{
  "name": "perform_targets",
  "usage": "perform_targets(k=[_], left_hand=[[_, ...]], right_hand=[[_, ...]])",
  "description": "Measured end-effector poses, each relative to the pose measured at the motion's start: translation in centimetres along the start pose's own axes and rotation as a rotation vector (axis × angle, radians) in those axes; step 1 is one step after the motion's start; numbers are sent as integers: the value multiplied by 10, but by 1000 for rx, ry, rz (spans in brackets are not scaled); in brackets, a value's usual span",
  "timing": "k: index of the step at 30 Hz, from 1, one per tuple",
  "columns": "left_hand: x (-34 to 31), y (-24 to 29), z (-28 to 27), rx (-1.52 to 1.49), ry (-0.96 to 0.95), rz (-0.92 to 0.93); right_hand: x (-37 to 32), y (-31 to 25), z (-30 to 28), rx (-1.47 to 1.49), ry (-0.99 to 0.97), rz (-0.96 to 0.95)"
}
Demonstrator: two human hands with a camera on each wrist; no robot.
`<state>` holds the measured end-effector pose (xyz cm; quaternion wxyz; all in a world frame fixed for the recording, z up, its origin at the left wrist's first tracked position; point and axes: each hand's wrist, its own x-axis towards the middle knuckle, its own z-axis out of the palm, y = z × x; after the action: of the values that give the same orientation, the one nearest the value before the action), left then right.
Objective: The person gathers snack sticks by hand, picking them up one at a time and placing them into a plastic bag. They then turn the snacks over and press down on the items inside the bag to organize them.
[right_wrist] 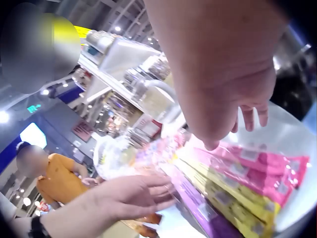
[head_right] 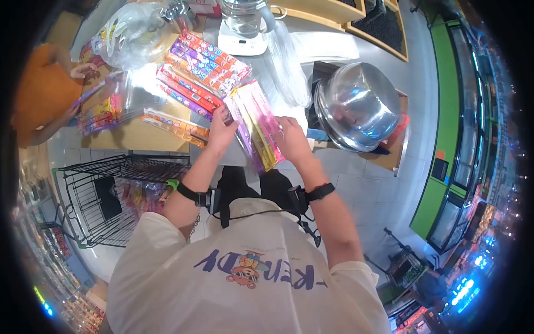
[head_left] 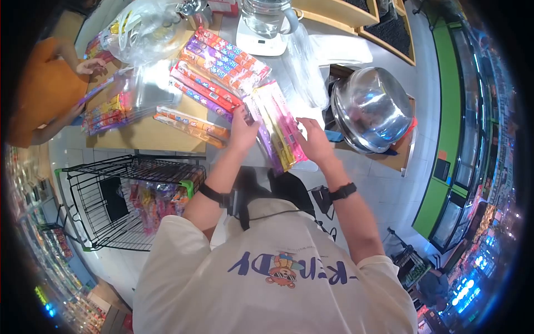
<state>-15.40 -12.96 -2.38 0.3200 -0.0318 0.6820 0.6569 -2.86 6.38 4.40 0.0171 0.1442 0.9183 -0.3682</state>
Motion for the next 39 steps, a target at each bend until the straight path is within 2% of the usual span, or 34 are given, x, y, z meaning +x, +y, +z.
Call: perform_targets(k=[2,4,6,7,8,11,13,14,16,17,18,19,20,21,22,24,27,30,32,36,39], left_hand=[[-9,-14,-2,242,101,32],[-23,-6,4,307,104,-47],[-27,-2,7,414,-56,-211],[-19,-50,6,386,19,-29],[-19,-50,6,389,9,-29],[-20,-39,13,339,-62,-34],[-18,-22,16,438,-189,-243],[-21,-14,20,439,-202,-240],[-32,2,28,748,31,181],[-33,9,32,747,25,181],[-34,15,34,979,-83,420],[-35,17,36,1204,-193,661],[-34,10,36,1205,-192,658],[-32,5,36,1259,-289,750],[-31,-1,35,1310,-388,842],[-33,-4,26,1356,-406,767],[-38,1,25,1330,-398,710],[-35,0,31,1332,-317,708],[-31,-10,29,1358,-386,777],[-37,-6,39,1300,-316,758],[-39,0,37,1328,-344,706]], right_hand=[[-7,8,28,85,19,302],[-10,16,47,62,81,357],[-11,21,60,37,147,409],[-13,22,61,52,145,477],[-15,25,61,63,147,545],[-38,42,68,23,191,539],[-55,43,65,38,211,572],[-62,43,63,57,215,599],[-66,32,52,64,148,675],[-63,22,49,-36,224,532],[-59,13,48,-135,297,385],[-54,6,51,-135,295,387],[-47,0,55,-283,197,262],[-41,-2,59,-427,99,134],[-39,2,66,-423,97,131],[-35,8,79,-366,-22,193],[-33,3,76,-435,-54,133],[-29,7,82,-452,-11,145],[-27,9,86,-433,2,147],[-29,18,79,-327,38,146],[-39,15,69,-293,49,160]])
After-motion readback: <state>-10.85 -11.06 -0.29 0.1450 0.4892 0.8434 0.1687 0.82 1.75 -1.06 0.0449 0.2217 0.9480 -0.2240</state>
